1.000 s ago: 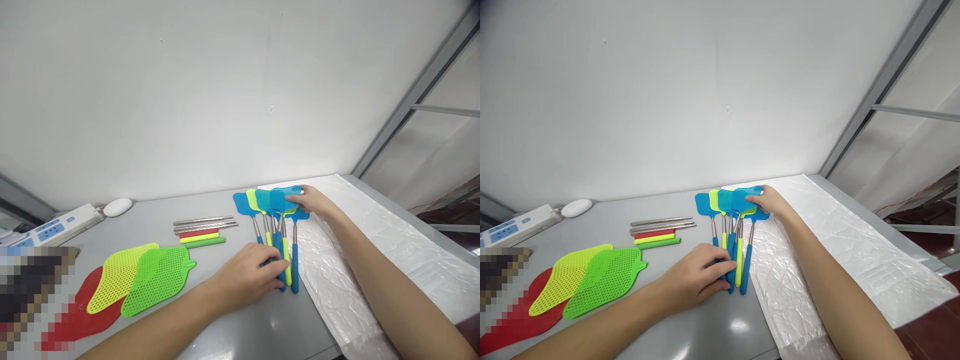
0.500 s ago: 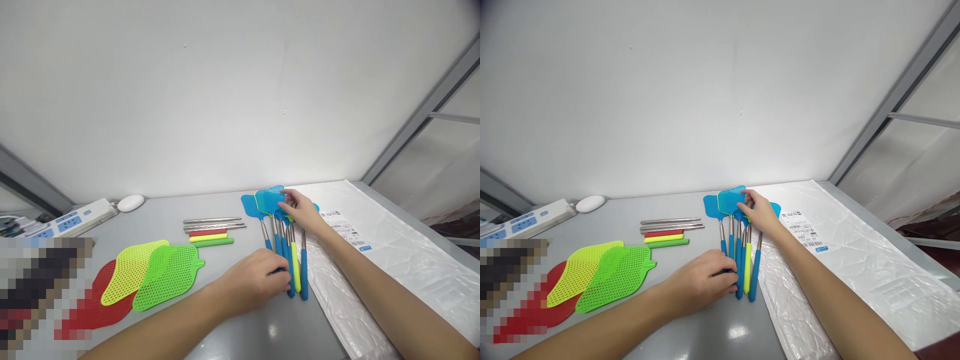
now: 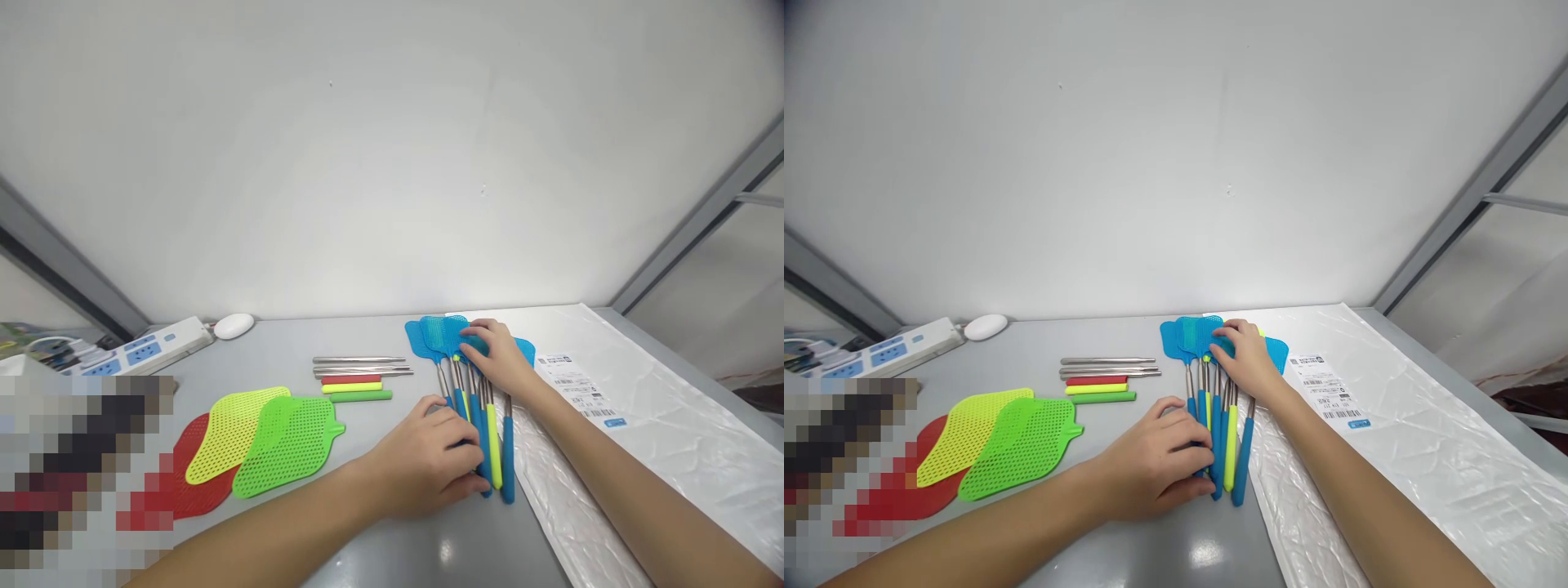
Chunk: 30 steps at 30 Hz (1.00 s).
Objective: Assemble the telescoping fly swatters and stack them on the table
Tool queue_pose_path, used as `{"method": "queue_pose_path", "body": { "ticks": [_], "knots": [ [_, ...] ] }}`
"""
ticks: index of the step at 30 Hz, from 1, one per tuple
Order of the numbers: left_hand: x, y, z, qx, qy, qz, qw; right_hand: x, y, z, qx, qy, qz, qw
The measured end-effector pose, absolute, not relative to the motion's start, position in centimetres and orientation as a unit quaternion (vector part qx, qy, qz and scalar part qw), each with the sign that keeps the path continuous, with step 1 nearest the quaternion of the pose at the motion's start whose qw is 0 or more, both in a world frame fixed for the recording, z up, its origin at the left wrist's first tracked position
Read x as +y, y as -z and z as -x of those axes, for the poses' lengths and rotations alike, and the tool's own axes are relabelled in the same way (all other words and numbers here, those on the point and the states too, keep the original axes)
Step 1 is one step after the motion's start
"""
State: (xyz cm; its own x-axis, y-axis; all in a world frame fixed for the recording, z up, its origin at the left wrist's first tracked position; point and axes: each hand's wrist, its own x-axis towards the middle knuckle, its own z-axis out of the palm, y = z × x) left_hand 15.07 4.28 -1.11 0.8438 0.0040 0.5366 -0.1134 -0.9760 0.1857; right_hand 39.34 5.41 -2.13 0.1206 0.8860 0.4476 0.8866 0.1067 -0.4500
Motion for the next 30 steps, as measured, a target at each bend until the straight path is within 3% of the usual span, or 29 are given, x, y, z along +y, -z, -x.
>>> {"method": "queue_pose_path", "body": {
  "ticks": [20,24,30],
  "knots": [
    [3.3,0.8,-14.0,-0.032,-0.224,-0.974,-0.005,4.3,2.7,-37.4,-0.725,-0.003,0.598,0.342],
    [3.1,0.0,-11.4,-0.037,-0.221,-0.973,-0.050,4.0,2.4,-37.1,-0.726,0.007,0.593,0.347],
    [3.5,-0.8,-5.3,0.090,-0.216,-0.971,-0.054,3.7,2.3,-36.8,-0.757,0.001,0.568,0.323]
  ]
}}
